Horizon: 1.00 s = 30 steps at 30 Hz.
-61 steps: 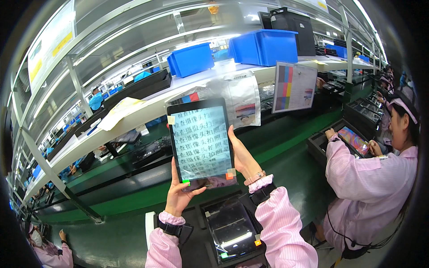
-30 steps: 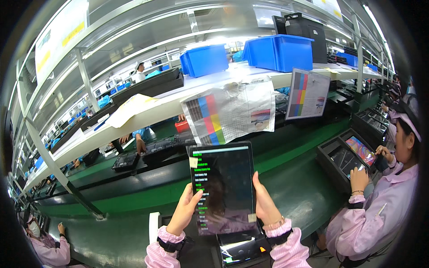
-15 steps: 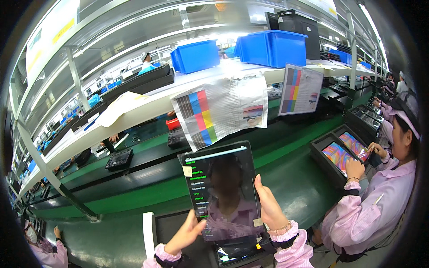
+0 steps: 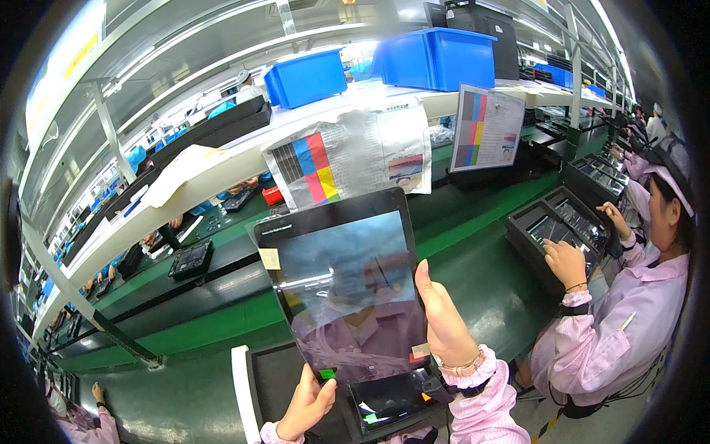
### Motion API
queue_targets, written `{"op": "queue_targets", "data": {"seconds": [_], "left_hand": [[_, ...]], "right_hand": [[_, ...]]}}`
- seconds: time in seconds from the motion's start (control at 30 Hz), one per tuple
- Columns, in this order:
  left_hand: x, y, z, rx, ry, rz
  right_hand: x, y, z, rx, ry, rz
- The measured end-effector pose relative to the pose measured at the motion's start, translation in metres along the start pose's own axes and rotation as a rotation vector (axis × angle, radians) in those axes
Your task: Testing functional screens of tablet devices on an assembly line.
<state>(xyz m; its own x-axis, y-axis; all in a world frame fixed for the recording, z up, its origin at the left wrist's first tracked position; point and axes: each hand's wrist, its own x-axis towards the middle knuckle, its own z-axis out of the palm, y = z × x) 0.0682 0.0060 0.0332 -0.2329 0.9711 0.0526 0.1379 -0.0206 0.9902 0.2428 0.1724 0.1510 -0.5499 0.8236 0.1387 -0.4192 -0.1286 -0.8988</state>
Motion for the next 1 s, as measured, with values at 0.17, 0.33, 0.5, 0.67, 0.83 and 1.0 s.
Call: {"op": "queue_targets", "data": {"seconds": [0.17,0.33,0.5,0.67,0.83,1.0], "left_hand": [[0.002,0.012,0.009,0.015,0.081,0.132],[0.002,0.021,0.005,0.183,0.088,0.081],[0.002,0.022,0.007,0.21,0.097,0.09],[0.001,0.021,0.005,0.231,0.098,0.085],[0.001,0.019,0.005,0.232,0.12,0.154],[0.001,0.012,0.002,0.222,0.112,0.155]], "right_hand": [[0.003,0.006,-0.002,-0.031,0.013,-0.029],[0.003,0.008,-0.006,0.06,-0.029,-0.012],[0.0,0.007,-0.001,0.019,0.01,-0.069],[0.003,0.017,-0.005,0.052,0.016,-0.048],[0.001,0.014,-0.005,0.077,-0.007,-0.049],[-0.001,0.014,-0.003,0.041,0.025,-0.038]]}}
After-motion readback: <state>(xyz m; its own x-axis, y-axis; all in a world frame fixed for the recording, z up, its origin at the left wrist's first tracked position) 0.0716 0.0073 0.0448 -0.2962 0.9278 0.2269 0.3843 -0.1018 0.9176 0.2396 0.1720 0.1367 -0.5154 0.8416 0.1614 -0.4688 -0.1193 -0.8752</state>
